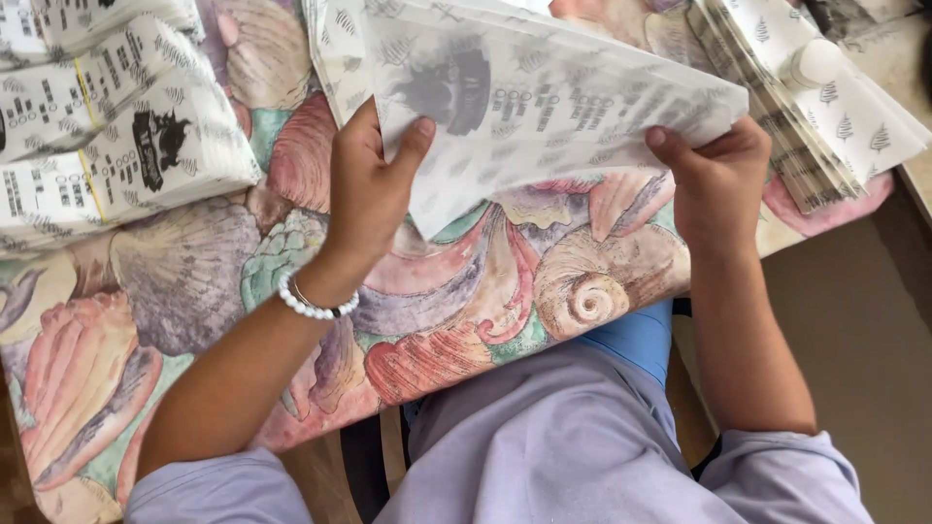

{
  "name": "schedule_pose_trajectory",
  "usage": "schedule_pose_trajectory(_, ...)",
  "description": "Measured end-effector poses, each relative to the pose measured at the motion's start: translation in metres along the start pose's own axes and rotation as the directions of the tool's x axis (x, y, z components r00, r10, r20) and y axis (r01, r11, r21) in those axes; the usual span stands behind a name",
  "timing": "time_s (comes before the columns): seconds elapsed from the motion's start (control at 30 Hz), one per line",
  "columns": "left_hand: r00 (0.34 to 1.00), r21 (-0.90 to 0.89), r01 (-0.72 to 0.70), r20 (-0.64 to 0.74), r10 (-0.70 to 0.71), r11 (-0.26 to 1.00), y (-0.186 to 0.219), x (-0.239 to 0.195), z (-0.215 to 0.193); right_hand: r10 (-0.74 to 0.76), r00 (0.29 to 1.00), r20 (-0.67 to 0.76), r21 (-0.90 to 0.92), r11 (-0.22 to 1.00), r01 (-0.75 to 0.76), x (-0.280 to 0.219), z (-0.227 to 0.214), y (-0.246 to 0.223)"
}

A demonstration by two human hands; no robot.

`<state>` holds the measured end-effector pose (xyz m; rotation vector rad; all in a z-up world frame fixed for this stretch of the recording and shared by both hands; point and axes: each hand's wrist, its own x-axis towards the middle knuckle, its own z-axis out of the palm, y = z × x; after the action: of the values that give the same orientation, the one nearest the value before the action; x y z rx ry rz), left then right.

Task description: Folding printed paper sheets and organizing them into stacks on a table.

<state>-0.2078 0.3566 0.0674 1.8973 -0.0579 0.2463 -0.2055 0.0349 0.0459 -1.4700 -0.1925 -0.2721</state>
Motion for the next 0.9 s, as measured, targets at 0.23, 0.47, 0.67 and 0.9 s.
schedule_pose_trajectory(0.23,0.992,-0.062,-0.103,0.069,0.108,0.993,-0.001,-0.019,0.027,0.029,0.985,-0.169,0.006,1.0,-0.028,-0.031,-0.013,0.042)
schedule_pose_trajectory(0.47,0.98,-0.424,0.099,0.196,-0.015,0.9,0.026,-0.012,0.004,0.008,0.958,-0.285,-0.018,1.0,-0.014,-0.05,-0.023,0.029)
schedule_pose_trajectory(0.67,0.96,-0.407,0.12,0.279,-0.002,0.905,0.025,-0.019,0.013,-0.002,0.959,-0.283,-0.062,0.998,-0.016,-0.06,-0.04,0.034)
schedule_pose_trajectory(0.9,0.968,-0.243,-0.127,0.179,0.173,0.962,0.018,-0.032,0.023,-0.111,0.945,-0.307,-0.038,0.994,0.104,-0.068,-0.018,0.027)
